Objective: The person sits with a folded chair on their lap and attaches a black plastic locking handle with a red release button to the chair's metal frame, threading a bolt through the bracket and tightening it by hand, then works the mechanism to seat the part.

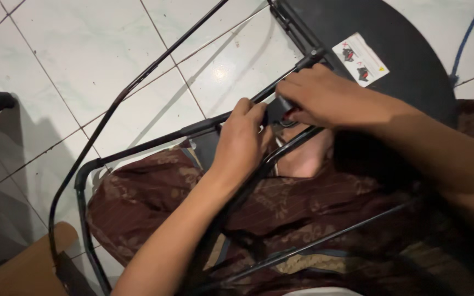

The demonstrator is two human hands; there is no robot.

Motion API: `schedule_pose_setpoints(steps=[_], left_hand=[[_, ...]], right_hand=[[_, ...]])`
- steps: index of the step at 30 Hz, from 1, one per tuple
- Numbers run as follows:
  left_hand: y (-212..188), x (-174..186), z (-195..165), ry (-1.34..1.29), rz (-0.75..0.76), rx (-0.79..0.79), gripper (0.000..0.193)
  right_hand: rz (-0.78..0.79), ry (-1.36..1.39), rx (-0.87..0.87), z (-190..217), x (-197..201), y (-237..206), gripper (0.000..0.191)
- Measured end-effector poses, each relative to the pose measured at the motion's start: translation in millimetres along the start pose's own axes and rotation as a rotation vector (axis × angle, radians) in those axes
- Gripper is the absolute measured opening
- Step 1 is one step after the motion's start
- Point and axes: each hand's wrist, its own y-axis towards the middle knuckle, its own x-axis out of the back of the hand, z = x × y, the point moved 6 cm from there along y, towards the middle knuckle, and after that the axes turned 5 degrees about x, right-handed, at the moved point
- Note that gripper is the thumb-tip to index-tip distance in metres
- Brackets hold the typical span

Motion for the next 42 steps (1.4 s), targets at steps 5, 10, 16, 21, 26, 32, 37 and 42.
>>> schedule_pose_setpoints(steps=[5, 10, 16, 21, 26, 32, 37, 42], left_hand=[[9, -72, 9, -0.009, 0.000, 0.026, 0.034], [34, -158, 24, -0.024, -0.023, 0.054, 0.037], [77, -239, 27, -0.006, -0.033, 0.089, 0.034], [113, -319, -28, 0.020, -0.013, 0.058, 0.034], [114, -277, -83, 0.038, 0.015, 0.045, 0.029], [117, -287, -73, 0.111, 0.057, 0.024, 0.033], [116, -290, -55, 0.135, 0.094, 0.045, 0.036], [115, -289, -57, 0.187, 0.133, 0.001, 0.037]], right_hand=[[0.012, -0.030, 0.067, -40, -29, -39, 0.044], [0.039, -0.161, 0.086, -99, -61, -84, 0.056], [0.100, -0.221, 0.036, -177, -80, -125, 0.057], [0.030, 0.097, -0.078, -257, -49, -212, 0.056], [-0.015, 0.057, -0.126, -242, 13, -219, 0.045], [0.160, -0.052, -0.104, -244, -22, -207, 0.040], [0.123, -0.020, -0.065, -250, -37, -205, 0.045], [0.140, -0.096, 0.010, -237, -38, -201, 0.046]])
